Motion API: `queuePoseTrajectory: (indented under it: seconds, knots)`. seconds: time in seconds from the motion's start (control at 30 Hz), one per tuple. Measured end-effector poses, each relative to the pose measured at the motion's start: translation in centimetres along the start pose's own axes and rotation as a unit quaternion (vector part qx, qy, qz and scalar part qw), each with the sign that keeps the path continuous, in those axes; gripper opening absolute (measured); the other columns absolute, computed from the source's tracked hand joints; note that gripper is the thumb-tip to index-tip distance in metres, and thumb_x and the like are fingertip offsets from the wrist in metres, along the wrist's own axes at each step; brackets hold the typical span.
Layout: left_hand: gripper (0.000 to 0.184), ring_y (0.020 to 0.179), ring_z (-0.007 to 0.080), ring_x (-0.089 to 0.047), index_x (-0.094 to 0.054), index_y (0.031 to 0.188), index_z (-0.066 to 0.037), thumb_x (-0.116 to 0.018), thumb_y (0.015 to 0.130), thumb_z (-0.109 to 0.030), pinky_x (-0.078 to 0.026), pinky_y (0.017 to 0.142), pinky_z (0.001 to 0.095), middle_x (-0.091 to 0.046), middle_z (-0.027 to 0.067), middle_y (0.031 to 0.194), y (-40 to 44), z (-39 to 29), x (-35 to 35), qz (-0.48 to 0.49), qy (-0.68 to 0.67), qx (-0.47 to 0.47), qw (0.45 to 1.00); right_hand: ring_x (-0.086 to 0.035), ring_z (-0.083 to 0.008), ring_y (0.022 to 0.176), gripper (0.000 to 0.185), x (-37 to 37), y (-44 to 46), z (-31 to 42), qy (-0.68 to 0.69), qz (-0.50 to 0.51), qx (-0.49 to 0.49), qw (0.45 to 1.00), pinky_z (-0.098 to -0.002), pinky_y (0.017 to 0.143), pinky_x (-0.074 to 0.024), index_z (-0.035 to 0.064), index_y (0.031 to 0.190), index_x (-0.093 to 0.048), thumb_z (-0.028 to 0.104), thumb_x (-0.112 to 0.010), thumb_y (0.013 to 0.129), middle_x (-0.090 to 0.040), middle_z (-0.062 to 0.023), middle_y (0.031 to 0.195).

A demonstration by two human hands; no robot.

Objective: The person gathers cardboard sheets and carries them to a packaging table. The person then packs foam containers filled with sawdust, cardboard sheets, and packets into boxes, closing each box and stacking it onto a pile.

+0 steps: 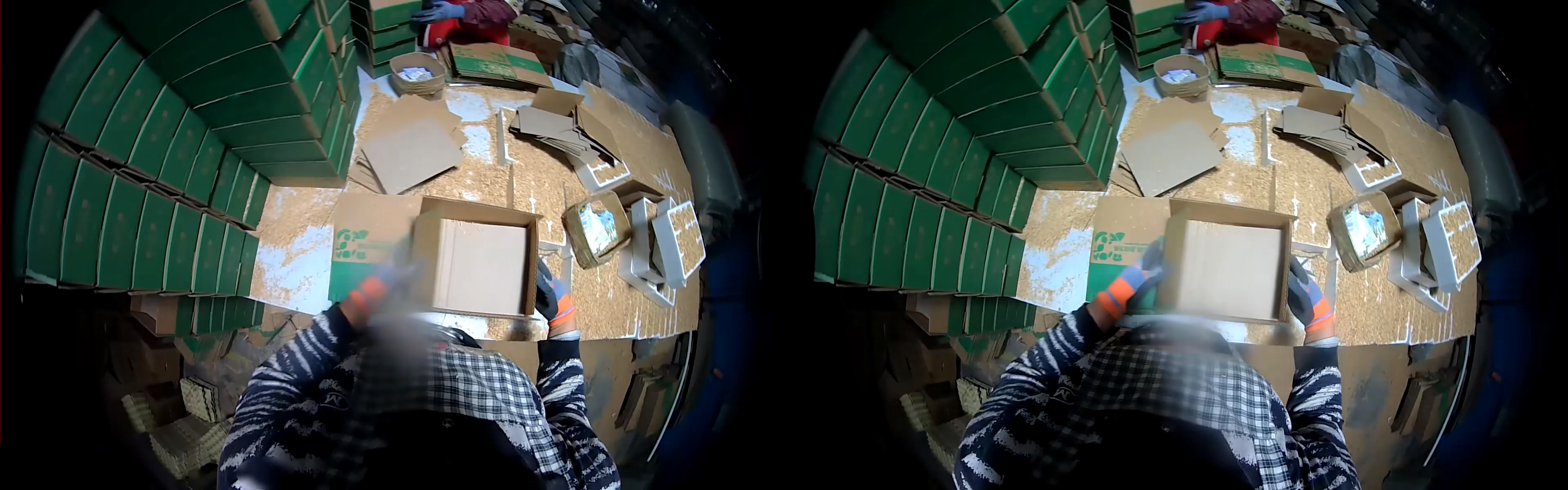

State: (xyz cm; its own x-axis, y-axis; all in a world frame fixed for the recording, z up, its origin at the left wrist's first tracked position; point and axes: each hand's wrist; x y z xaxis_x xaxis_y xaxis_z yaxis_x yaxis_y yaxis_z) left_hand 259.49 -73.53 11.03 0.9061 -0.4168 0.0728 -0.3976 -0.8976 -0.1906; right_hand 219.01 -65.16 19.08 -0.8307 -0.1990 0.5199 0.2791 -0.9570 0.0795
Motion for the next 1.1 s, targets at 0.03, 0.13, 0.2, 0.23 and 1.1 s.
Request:
queuePoseTrajectory:
  seconds: [0.03,0.13,0.2,0.23,1.1]
  knots:
    - [0.095,0.143,0.0304,-0.038,-0.021,0.157,0.001,-0.075,0.087,-0.034,-0.035,0.115,0.0371,-0.038,0.0206,0.155,-0.6,-5.2,-1.5,0.003,0.068,0.027,0.997,-0.048,-0.0435,0.132,0.058,-0.4,-0.3,-2.3,-0.257,0.006,0.151,0.954,-0.0383,0.108,-0.0423,-0.0006,0.141,-0.048,-0.006,-0.054,0.083,-0.046,-0.026,0.146]
    - [0.087,0.134,0.0334,-0.048,-0.033,0.151,-0.001,-0.077,0.085,-0.037,-0.039,0.111,0.0412,-0.049,0.0224,0.144,-0.6,-5.2,-3.9,-0.112,0.094,-0.046,0.988,-0.051,-0.0313,0.131,0.066,-3.1,1.3,2.3,0.06,-0.027,-0.166,0.984,-0.0364,0.106,-0.0431,0.0024,0.15,-0.039,0.015,-0.065,0.091,-0.052,-0.0199,0.142]
    - [0.081,0.129,0.0339,-0.053,-0.037,0.149,-0.001,-0.076,0.087,-0.036,-0.041,0.108,0.042,-0.054,0.0217,0.14,-0.2,-4.0,-3.1,-0.107,0.073,-0.075,0.989,-0.053,-0.0227,0.127,0.077,-4.4,1.7,4.3,0.126,-0.029,-0.241,0.962,-0.0354,0.106,-0.0424,0.004,0.154,-0.033,0.026,-0.071,0.09,-0.054,-0.0142,0.139]
    - [0.083,0.13,0.0331,-0.051,-0.035,0.15,-0.001,-0.075,0.087,-0.036,-0.04,0.109,0.0408,-0.052,0.0224,0.142,0.0,-3.9,-2.7,-0.087,0.055,-0.074,0.992,-0.053,-0.0221,0.126,0.079,-4.6,2.0,5.2,0.143,-0.052,-0.232,0.961,-0.0354,0.106,-0.0426,0.0035,0.153,-0.033,0.025,-0.073,0.089,-0.055,-0.0137,0.138]
    - [0.075,0.137,0.0412,-0.042,-0.045,0.146,-0.003,-0.071,0.087,-0.042,-0.035,0.115,0.045,-0.044,0.0261,0.148,2.6,6.5,11.0,-0.208,0.17,-0.056,0.961,-0.064,-0.0228,0.112,0.056,-10.8,-11.9,11.1,0.305,-0.331,-0.332,0.829,-0.0366,0.095,-0.053,0.0033,0.141,-0.05,0.027,-0.066,0.093,-0.062,-0.0102,0.125]
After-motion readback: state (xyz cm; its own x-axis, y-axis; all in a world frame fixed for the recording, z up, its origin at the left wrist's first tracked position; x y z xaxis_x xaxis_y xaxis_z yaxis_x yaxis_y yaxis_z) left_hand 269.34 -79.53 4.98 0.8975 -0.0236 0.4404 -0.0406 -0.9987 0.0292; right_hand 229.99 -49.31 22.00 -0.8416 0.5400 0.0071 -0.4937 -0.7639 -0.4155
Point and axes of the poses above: each hand's wrist, its own y-axis towards the middle knuckle, its own x-axis out of the back of the hand, z = x × y
